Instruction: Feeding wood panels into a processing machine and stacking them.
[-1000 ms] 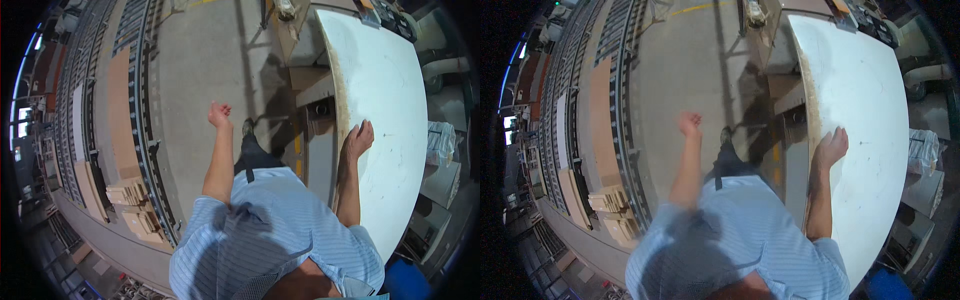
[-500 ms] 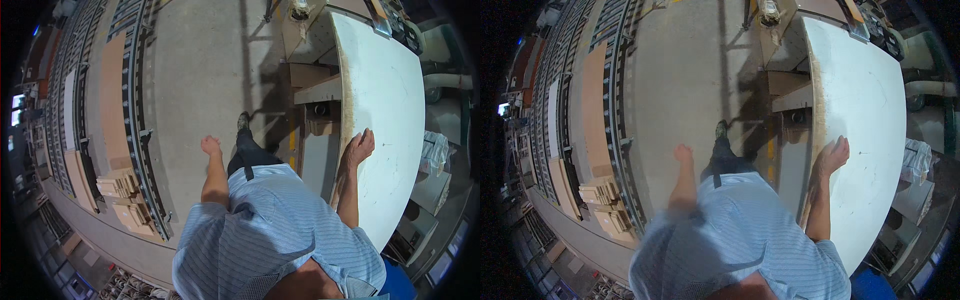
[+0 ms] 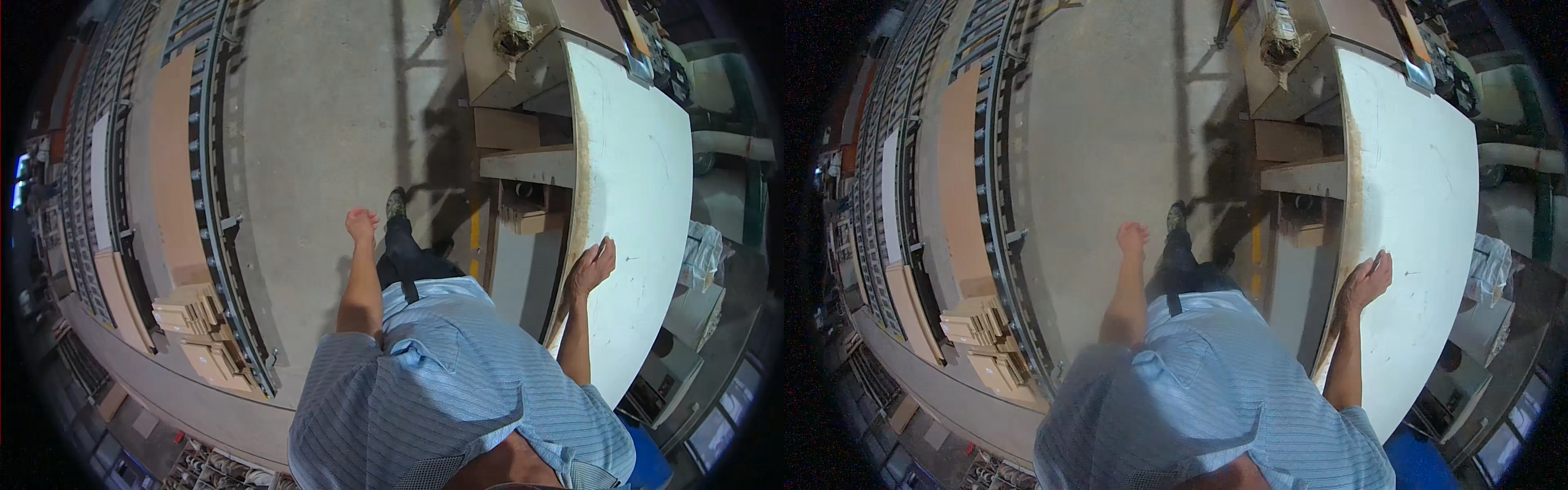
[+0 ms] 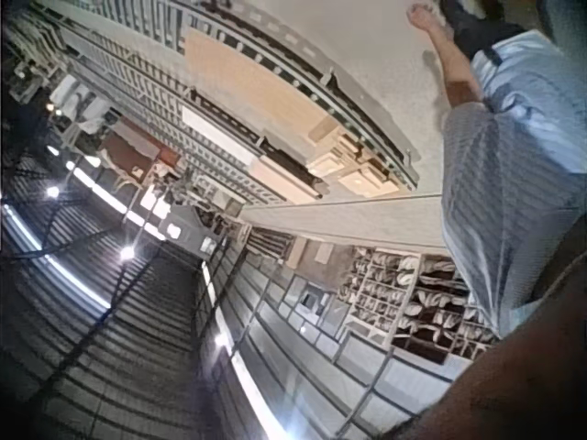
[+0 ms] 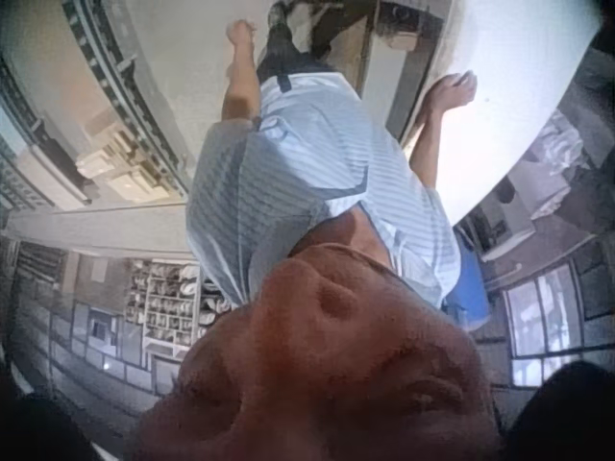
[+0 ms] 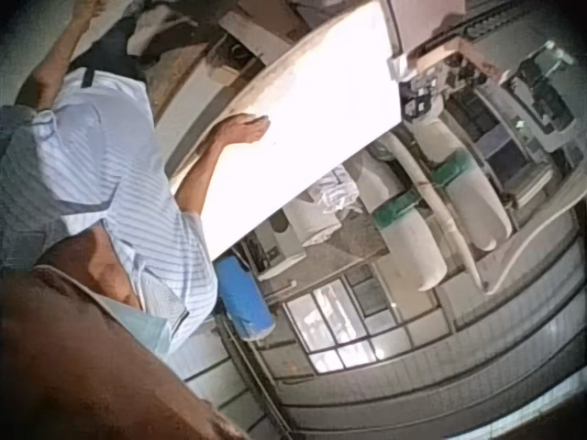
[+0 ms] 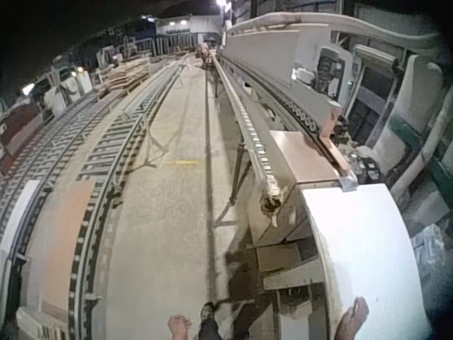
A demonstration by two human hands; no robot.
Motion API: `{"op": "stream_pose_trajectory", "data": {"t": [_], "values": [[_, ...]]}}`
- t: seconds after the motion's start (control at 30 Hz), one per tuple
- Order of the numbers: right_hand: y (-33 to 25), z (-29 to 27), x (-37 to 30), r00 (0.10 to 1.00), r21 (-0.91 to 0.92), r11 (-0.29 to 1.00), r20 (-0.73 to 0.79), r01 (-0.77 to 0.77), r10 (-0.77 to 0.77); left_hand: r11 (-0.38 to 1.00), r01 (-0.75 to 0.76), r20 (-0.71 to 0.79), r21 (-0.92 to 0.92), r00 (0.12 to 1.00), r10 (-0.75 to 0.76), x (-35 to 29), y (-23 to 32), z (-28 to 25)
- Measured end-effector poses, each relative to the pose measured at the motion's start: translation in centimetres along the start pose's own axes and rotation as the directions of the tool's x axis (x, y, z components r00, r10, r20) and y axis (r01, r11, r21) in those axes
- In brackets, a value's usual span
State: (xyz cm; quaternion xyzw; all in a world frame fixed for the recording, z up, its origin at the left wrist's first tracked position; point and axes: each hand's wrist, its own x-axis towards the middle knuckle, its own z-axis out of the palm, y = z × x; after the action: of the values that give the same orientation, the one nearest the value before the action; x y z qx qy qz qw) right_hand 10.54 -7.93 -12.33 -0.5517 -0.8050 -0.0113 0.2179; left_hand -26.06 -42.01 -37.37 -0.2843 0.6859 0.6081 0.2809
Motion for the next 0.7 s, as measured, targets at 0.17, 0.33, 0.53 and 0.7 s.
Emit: {"op": "stream_pose_trajectory", "data": {"t": [0.17,0.33,0.53,0.7], "values": [[-0.4,0.1,0.2,0.997,-0.034,0.997,0.034,-0.063,0.064,1.0,0.001,0.091,0.017,0.996,-0.002,2.0,0.4,0.4],[0.0,0.3,0.3,0.996,-0.056,0.997,0.07,-0.054,0.058,0.986,0.08,0.072,0.148,0.993,-0.092,3.1,1.4,1.4],[-0.6,0.0,0.4,0.997,-0.077,0.995,0.046,-0.057,0.061,0.964,0.076,0.139,0.256,0.984,-0.114,4.5,2.4,3.6],[-1.8,0.0,0.8,0.994,-0.051,0.994,0.046,-0.099,0.101,0.949,0.025,0.216,0.315,0.972,-0.097,6.7,3.4,5.4]]}}
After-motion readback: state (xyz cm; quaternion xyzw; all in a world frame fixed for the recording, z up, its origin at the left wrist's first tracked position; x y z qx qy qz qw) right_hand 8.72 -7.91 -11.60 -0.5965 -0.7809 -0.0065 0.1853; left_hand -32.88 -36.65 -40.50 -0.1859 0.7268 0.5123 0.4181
